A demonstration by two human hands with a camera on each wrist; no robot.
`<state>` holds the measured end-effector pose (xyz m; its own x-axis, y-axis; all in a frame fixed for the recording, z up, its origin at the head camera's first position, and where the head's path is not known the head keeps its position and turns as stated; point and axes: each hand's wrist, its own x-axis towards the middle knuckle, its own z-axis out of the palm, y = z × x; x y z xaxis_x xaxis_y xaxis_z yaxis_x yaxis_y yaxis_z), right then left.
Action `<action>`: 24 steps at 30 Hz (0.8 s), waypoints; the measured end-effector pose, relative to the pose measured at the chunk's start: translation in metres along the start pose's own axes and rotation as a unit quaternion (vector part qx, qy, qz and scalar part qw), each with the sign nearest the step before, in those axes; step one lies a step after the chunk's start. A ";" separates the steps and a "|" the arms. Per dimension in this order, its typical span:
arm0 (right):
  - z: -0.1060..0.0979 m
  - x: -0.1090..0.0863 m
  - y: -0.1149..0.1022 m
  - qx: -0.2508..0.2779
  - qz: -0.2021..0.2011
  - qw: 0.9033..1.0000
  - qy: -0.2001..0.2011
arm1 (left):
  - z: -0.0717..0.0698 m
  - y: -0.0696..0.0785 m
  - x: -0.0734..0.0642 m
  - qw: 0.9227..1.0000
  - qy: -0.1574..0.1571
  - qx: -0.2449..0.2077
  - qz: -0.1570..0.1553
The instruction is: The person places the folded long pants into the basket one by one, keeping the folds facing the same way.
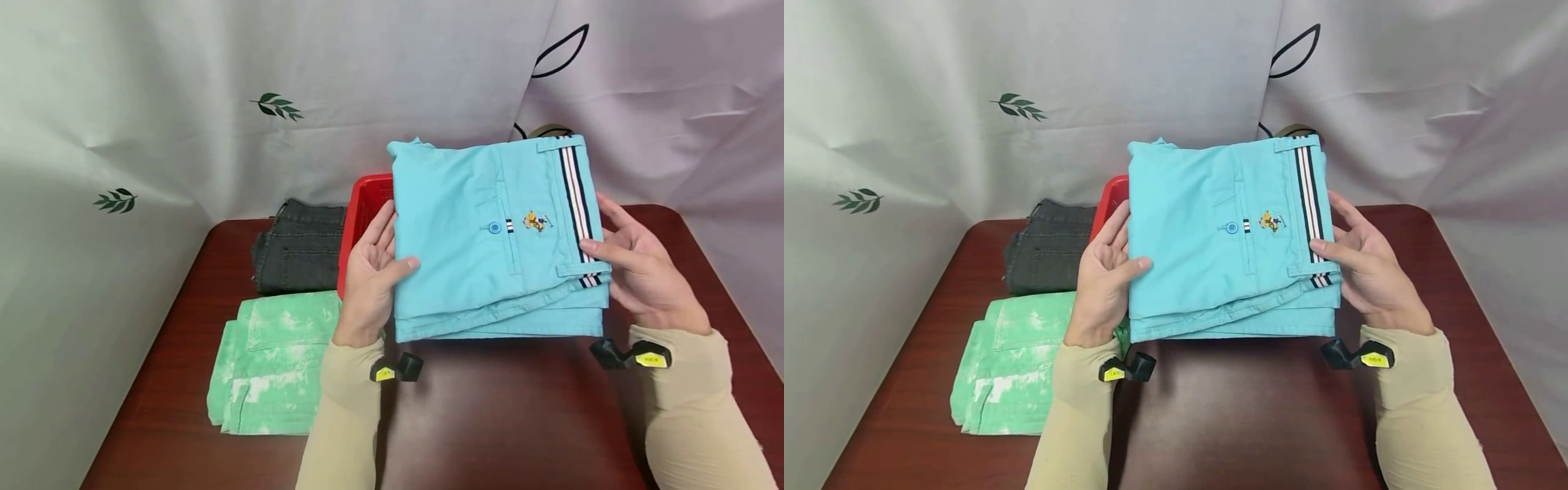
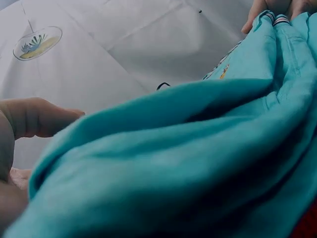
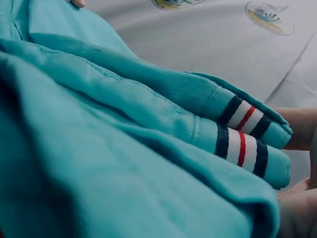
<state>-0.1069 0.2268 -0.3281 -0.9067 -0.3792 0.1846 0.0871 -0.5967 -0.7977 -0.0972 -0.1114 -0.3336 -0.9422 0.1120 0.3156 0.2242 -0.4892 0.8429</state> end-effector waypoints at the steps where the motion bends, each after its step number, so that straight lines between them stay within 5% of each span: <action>1: 0.000 0.000 0.001 0.003 -0.001 1.000 0.002 | 0.000 0.000 0.000 1.000 -0.002 0.003 0.002; 14: 0.004 0.008 0.012 0.019 -0.022 0.999 0.020 | -0.009 -0.001 0.004 0.995 -0.045 0.083 0.027; 24: 0.009 0.013 0.022 -0.040 -0.034 0.997 0.064 | -0.012 -0.006 0.008 0.966 0.009 0.249 0.068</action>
<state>-0.1128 0.2025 -0.3386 -0.9548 -0.2442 0.1695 -0.0046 -0.5581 -0.8298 -0.1086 -0.1177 -0.3413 -0.8986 0.0592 0.4347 0.4342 -0.0218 0.9005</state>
